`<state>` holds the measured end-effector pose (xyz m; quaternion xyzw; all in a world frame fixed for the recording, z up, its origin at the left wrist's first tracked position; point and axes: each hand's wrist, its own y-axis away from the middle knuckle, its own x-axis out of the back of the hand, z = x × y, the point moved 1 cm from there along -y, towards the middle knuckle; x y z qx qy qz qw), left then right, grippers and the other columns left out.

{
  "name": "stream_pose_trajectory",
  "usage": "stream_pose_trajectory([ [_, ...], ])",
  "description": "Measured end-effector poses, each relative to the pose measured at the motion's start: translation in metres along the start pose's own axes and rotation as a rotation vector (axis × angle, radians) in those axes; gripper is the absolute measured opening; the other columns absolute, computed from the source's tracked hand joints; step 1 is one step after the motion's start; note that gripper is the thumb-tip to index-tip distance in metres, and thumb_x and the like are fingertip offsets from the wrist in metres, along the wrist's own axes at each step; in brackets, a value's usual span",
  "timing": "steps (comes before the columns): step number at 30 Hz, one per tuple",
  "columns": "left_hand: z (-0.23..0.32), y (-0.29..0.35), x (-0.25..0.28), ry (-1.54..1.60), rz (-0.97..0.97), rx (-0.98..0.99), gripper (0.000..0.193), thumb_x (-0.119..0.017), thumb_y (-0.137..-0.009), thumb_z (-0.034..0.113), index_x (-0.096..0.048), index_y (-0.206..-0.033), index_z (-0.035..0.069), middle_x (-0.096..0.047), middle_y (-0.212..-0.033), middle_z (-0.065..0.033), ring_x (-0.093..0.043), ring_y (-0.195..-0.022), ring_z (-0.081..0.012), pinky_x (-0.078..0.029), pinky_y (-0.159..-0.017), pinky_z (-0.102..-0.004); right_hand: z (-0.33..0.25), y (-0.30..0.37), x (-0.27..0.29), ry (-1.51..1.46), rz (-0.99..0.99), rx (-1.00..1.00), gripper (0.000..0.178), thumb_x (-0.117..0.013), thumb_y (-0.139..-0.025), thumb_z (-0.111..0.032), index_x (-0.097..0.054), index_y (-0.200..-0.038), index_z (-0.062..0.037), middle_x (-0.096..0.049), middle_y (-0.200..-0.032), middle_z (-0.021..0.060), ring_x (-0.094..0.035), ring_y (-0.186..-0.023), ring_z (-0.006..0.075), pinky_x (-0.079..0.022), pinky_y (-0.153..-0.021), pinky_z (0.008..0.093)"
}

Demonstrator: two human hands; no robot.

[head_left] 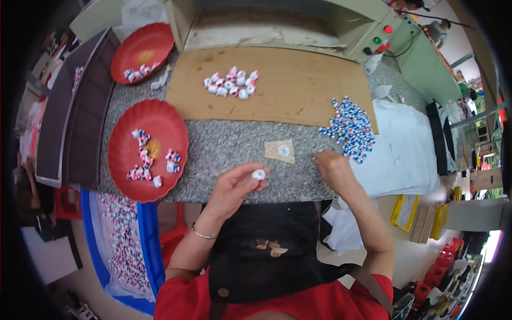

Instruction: Assembling small plastic toy components by hand at a factory workbench.

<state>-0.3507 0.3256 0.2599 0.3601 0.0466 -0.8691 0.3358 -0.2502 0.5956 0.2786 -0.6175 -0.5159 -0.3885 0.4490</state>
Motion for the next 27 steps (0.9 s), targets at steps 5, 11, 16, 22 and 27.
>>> stream_pose_trajectory([
  [5,-0.013,0.009,0.020,0.031,0.056,-0.038,0.036,-0.060,-0.088,-0.002,-0.055,-0.123,-0.001,-0.062,-0.116,-0.0150,-0.062,-0.096,-0.0166,-0.052,-0.085,-0.0292,-0.022,-0.026,0.007,-0.125,-0.012,0.029,0.013,-0.067,-0.077,-0.001,-0.065,-0.090,-0.0005,-0.063,-0.080,0.0153,-0.062,-0.069,0.0338,-0.050,-0.059,0.0403],
  [11,-0.005,0.013,0.023,-0.072,0.097,-0.106,0.039,-0.062,-0.084,-0.007,-0.055,-0.122,-0.001,-0.063,-0.114,-0.0134,-0.062,-0.103,-0.0180,-0.052,-0.090,-0.0298,-0.052,-0.058,-0.001,-0.137,-0.008,0.256,0.013,-0.066,-0.078,-0.001,-0.065,-0.092,-0.0012,-0.064,-0.081,0.0141,-0.063,-0.069,0.0326,-0.050,-0.060,0.0389],
  [16,0.006,0.004,0.022,-0.101,0.114,-0.145,0.039,-0.062,-0.084,-0.009,-0.055,-0.121,-0.001,-0.062,-0.114,-0.0129,-0.063,-0.102,-0.0181,-0.051,-0.091,-0.0295,-0.058,-0.072,-0.001,0.044,-0.167,0.360,0.009,-0.063,-0.079,-0.001,-0.063,-0.089,-0.0012,-0.058,-0.074,0.0122,-0.061,-0.067,0.0316,-0.050,-0.059,0.0396],
  [22,0.002,-0.009,0.016,-0.220,0.133,-0.253,0.036,-0.062,-0.084,-0.008,-0.056,-0.118,0.000,-0.061,-0.113,-0.0097,-0.063,-0.100,-0.0164,-0.051,-0.090,-0.0286,-0.060,-0.072,0.000,-0.030,-0.118,0.330,0.011,-0.063,-0.078,0.001,-0.062,-0.089,-0.0006,-0.057,-0.072,0.0120,-0.061,-0.065,0.0312,-0.048,-0.057,0.0403],
  [27,0.000,-0.023,0.006,-0.595,0.159,-0.412,0.033,-0.065,-0.081,-0.008,-0.060,-0.112,0.001,-0.061,-0.109,-0.0077,-0.063,-0.094,-0.0147,-0.053,-0.086,-0.0282,-0.057,-0.065,0.003,-0.144,-0.036,0.216,0.015,-0.064,-0.081,0.001,-0.064,-0.095,-0.0004,-0.061,-0.078,0.0123,-0.063,-0.067,0.0277,-0.049,-0.058,0.0351],
])
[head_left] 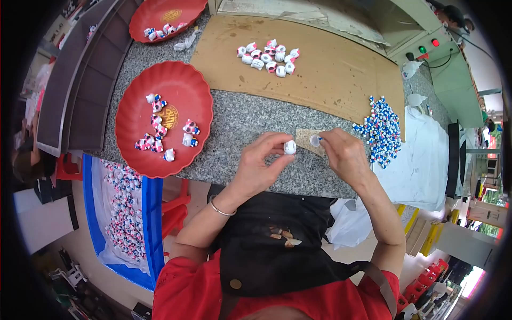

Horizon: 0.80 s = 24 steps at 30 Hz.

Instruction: Assembling small plastic toy components by hand at a factory workbench.

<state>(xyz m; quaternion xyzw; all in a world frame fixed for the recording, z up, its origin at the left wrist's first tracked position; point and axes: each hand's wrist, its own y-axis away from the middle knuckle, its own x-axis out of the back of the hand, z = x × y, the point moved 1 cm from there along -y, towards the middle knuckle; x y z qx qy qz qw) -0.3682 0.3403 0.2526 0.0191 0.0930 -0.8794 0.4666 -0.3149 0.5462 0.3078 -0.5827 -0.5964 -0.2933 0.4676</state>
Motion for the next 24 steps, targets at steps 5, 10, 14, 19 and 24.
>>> stream_pose_trajectory([
  [5,0.005,-0.001,-0.013,-0.348,0.053,-0.259,0.034,-0.071,-0.075,-0.005,-0.062,-0.107,0.000,-0.063,-0.104,-0.0120,-0.065,-0.088,-0.0189,-0.055,-0.073,-0.0292,-0.015,0.014,0.004,-0.678,0.058,-0.430,0.015,-0.064,-0.087,-0.004,-0.066,-0.101,0.0004,-0.066,-0.081,0.0060,-0.064,-0.072,0.0137,-0.051,-0.065,0.0250],
  [10,0.005,0.000,-0.025,-0.438,0.020,-0.435,0.036,-0.073,-0.073,-0.003,-0.063,-0.107,0.000,-0.064,-0.100,-0.0127,-0.065,-0.084,-0.0206,-0.054,-0.071,-0.0300,-0.021,0.022,0.006,-1.062,-0.072,-0.620,0.014,-0.061,-0.090,-0.006,-0.065,-0.101,0.0032,-0.067,-0.086,0.0041,-0.062,-0.076,0.0088,-0.051,-0.069,0.0223],
  [14,0.011,0.002,-0.019,-0.204,-0.201,-0.205,0.033,-0.069,-0.080,-0.001,-0.062,-0.112,-0.002,-0.064,-0.099,-0.0117,-0.065,-0.080,-0.0174,-0.053,-0.068,-0.0275,-0.029,0.025,0.011,-1.030,-0.095,-0.651,0.013,-0.064,-0.087,-0.004,-0.066,-0.099,0.0023,-0.067,-0.083,0.0060,-0.063,-0.075,0.0114,-0.051,-0.067,0.0241],
  [19,0.016,0.001,-0.013,0.205,-0.411,0.184,0.026,-0.054,-0.094,0.007,-0.061,-0.117,-0.002,-0.065,-0.091,-0.0089,-0.064,-0.076,-0.0125,-0.052,-0.065,-0.0242,-0.037,0.028,0.013,-0.565,0.025,-0.077,0.014,-0.069,-0.079,-0.001,-0.068,-0.093,-0.0007,-0.066,-0.080,0.0120,-0.065,-0.071,0.0206,-0.050,-0.064,0.0282],
  [24,0.005,0.011,-0.016,0.326,-0.390,0.316,0.028,-0.050,-0.098,0.014,-0.061,-0.119,-0.001,-0.065,-0.088,-0.0067,-0.062,-0.073,-0.0108,-0.051,-0.066,-0.0228,-0.043,0.030,0.006,-0.581,0.038,-0.132,0.014,-0.069,-0.081,-0.002,-0.069,-0.095,-0.0022,-0.065,-0.078,0.0100,-0.064,-0.072,0.0213,-0.050,-0.064,0.0297],
])
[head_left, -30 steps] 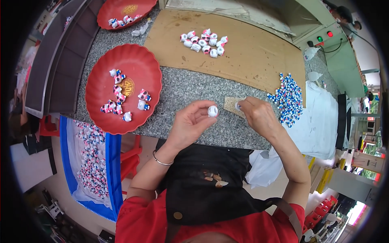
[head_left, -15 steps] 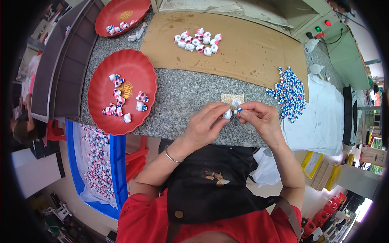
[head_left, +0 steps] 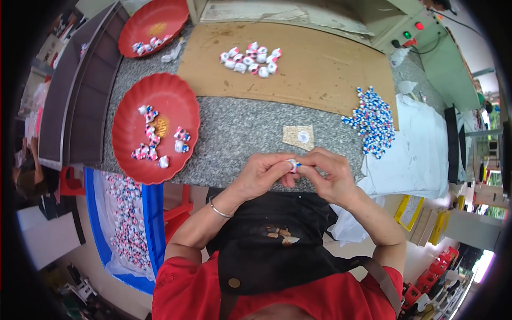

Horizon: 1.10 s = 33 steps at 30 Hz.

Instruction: Assembling small plastic toy components by hand at a factory workbench.

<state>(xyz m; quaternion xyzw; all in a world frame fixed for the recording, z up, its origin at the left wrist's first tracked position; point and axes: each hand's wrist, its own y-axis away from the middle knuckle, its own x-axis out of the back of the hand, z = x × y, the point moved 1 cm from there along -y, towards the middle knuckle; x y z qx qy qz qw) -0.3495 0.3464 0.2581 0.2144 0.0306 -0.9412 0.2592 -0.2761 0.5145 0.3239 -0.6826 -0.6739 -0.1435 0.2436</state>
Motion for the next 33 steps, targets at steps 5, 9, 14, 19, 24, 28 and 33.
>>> stream_pose_trajectory([
  [5,0.006,0.001,0.010,-0.105,0.017,0.106,0.026,-0.052,-0.095,0.010,-0.061,-0.117,0.000,-0.065,-0.087,-0.0066,-0.062,-0.074,-0.0109,-0.050,-0.068,-0.0228,0.013,-0.007,-0.009,-0.016,-0.064,-0.019,0.015,-0.067,-0.083,-0.004,-0.068,-0.098,-0.0019,-0.063,-0.079,0.0090,-0.064,-0.077,0.0202,-0.050,-0.068,0.0288],
  [9,0.048,0.015,0.022,-0.711,0.250,-0.180,0.023,-0.058,-0.087,0.001,-0.062,-0.109,-0.001,-0.063,-0.089,-0.0078,-0.060,-0.078,-0.0140,-0.048,-0.069,-0.0249,0.046,-0.004,0.015,0.051,0.072,-0.005,0.016,-0.064,-0.084,-0.003,-0.068,-0.099,-0.0013,-0.064,-0.083,0.0116,-0.064,-0.081,0.0248,-0.051,-0.071,0.0317],
  [14,0.093,0.064,0.066,-1.276,0.765,-0.454,0.023,-0.064,-0.079,-0.001,-0.061,-0.102,-0.001,-0.062,-0.094,-0.0160,-0.061,-0.083,-0.0308,-0.049,-0.075,-0.0359,0.102,0.001,0.079,0.626,0.316,0.062,0.017,-0.065,-0.079,0.000,-0.067,-0.096,-0.0006,-0.064,-0.090,0.0146,-0.062,-0.085,0.0321,-0.051,-0.074,0.0368],
  [19,0.077,0.079,0.094,-1.600,0.934,-0.401,0.030,-0.066,-0.079,0.004,-0.060,-0.108,0.000,-0.055,-0.113,-0.0202,-0.054,-0.103,-0.0360,-0.044,-0.088,-0.0420,0.112,0.004,0.090,0.787,0.157,0.103,0.022,-0.065,-0.075,0.002,-0.066,-0.096,-0.0008,-0.063,-0.095,0.0154,-0.061,-0.089,0.0333,-0.050,-0.077,0.0386],
  [24,0.091,0.026,0.059,-1.398,0.811,-0.547,0.030,-0.067,-0.078,0.003,-0.061,-0.107,0.000,-0.056,-0.111,-0.0202,-0.055,-0.104,-0.0370,-0.046,-0.088,-0.0409,0.119,0.001,0.097,0.755,0.120,0.103,0.024,-0.066,-0.072,0.003,-0.066,-0.096,-0.0008,-0.063,-0.095,0.0153,-0.060,-0.091,0.0339,-0.050,-0.079,0.0390],
  [28,0.089,-0.037,0.032,-1.233,0.563,-0.621,0.028,-0.068,-0.078,0.003,-0.062,-0.106,-0.001,-0.060,-0.108,-0.0168,-0.060,-0.100,-0.0320,-0.047,-0.086,-0.0356,0.123,-0.004,0.098,0.659,0.156,0.073,0.029,-0.068,-0.071,0.002,-0.066,-0.099,-0.0010,-0.061,-0.100,0.0154,-0.058,-0.096,0.0333,-0.048,-0.083,0.0392],
  [33,0.071,-0.064,-0.003,-1.110,0.408,-0.588,0.024,-0.068,-0.079,0.004,-0.064,-0.101,0.000,-0.063,-0.104,-0.0150,-0.063,-0.096,-0.0303,-0.049,-0.082,-0.0346,0.102,-0.011,0.087,0.642,0.161,0.117,0.028,-0.068,-0.072,0.000,-0.064,-0.100,-0.0013,-0.059,-0.097,0.0142,-0.055,-0.096,0.0314,-0.045,-0.087,0.0381],
])
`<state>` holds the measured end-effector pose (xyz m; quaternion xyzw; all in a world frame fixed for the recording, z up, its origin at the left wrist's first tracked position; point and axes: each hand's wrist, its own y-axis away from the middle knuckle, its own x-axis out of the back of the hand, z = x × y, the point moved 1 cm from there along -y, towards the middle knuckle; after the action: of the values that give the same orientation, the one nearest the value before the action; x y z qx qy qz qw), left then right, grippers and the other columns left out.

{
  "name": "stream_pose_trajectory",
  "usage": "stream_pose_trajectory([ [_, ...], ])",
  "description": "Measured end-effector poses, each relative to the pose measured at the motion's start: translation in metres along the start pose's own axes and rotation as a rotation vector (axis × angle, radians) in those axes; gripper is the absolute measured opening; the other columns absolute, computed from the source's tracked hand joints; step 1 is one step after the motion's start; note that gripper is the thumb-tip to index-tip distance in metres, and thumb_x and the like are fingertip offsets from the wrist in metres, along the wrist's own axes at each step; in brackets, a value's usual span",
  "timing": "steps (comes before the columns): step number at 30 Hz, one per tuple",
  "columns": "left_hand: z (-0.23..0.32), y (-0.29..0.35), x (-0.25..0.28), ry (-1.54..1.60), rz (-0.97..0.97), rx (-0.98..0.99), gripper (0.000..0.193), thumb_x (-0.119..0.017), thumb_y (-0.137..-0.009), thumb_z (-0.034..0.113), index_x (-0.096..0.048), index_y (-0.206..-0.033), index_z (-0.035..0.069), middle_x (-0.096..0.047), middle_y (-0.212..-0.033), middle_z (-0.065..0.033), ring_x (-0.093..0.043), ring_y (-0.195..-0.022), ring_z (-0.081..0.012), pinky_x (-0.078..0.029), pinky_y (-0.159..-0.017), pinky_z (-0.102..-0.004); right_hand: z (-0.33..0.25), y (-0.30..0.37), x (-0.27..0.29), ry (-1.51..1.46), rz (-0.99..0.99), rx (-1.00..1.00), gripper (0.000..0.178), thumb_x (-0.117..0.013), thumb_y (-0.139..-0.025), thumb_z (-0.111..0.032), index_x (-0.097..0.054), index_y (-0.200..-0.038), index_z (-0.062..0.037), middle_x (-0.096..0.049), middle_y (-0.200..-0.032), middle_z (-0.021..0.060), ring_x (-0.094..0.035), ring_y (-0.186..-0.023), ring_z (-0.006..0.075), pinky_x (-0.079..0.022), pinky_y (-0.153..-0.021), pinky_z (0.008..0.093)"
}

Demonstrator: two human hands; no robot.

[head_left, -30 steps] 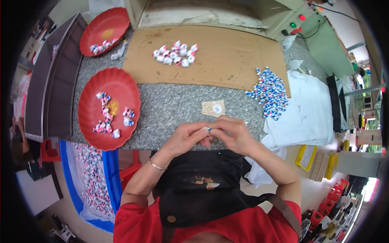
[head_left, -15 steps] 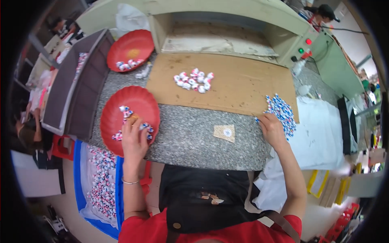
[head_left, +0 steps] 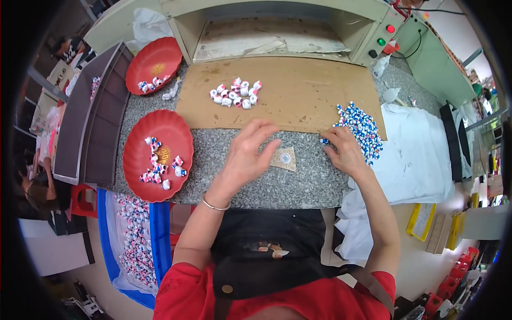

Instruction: Assembling small plastic toy components by hand at a factory workbench.

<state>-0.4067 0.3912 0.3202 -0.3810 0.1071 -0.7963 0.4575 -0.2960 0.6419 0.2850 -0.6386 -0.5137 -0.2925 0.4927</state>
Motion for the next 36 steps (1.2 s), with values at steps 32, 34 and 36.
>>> stream_pose_trajectory([
  [32,0.030,0.072,-0.052,0.680,-0.162,0.257,0.018,-0.066,-0.082,-0.003,-0.066,-0.101,-0.001,-0.058,-0.096,-0.0071,-0.060,-0.083,-0.0122,-0.052,-0.071,-0.0231,-0.104,0.060,-0.020,-1.147,0.018,-0.656,0.024,-0.052,-0.097,-0.017,-0.066,-0.103,0.0011,-0.064,-0.074,0.0028,-0.059,-0.067,0.0076,-0.045,-0.062,0.0213],
  [34,0.033,0.074,-0.052,0.582,-0.141,0.201,0.019,-0.066,-0.082,-0.003,-0.066,-0.101,-0.001,-0.058,-0.097,-0.0074,-0.060,-0.084,-0.0127,-0.053,-0.071,-0.0233,-0.109,0.059,-0.021,-1.150,0.045,-0.651,0.024,-0.051,-0.098,-0.018,-0.066,-0.101,0.0008,-0.064,-0.074,0.0024,-0.058,-0.066,0.0073,-0.045,-0.061,0.0211],
  [36,0.033,0.077,-0.053,0.494,-0.086,0.159,0.019,-0.067,-0.081,-0.003,-0.066,-0.100,-0.002,-0.060,-0.097,-0.0086,-0.062,-0.085,-0.0143,-0.054,-0.071,-0.0248,-0.112,0.059,-0.020,-1.156,0.072,-0.641,0.024,-0.051,-0.098,-0.019,-0.066,-0.098,0.0005,-0.064,-0.074,0.0020,-0.058,-0.065,0.0070,-0.045,-0.060,0.0209],
])
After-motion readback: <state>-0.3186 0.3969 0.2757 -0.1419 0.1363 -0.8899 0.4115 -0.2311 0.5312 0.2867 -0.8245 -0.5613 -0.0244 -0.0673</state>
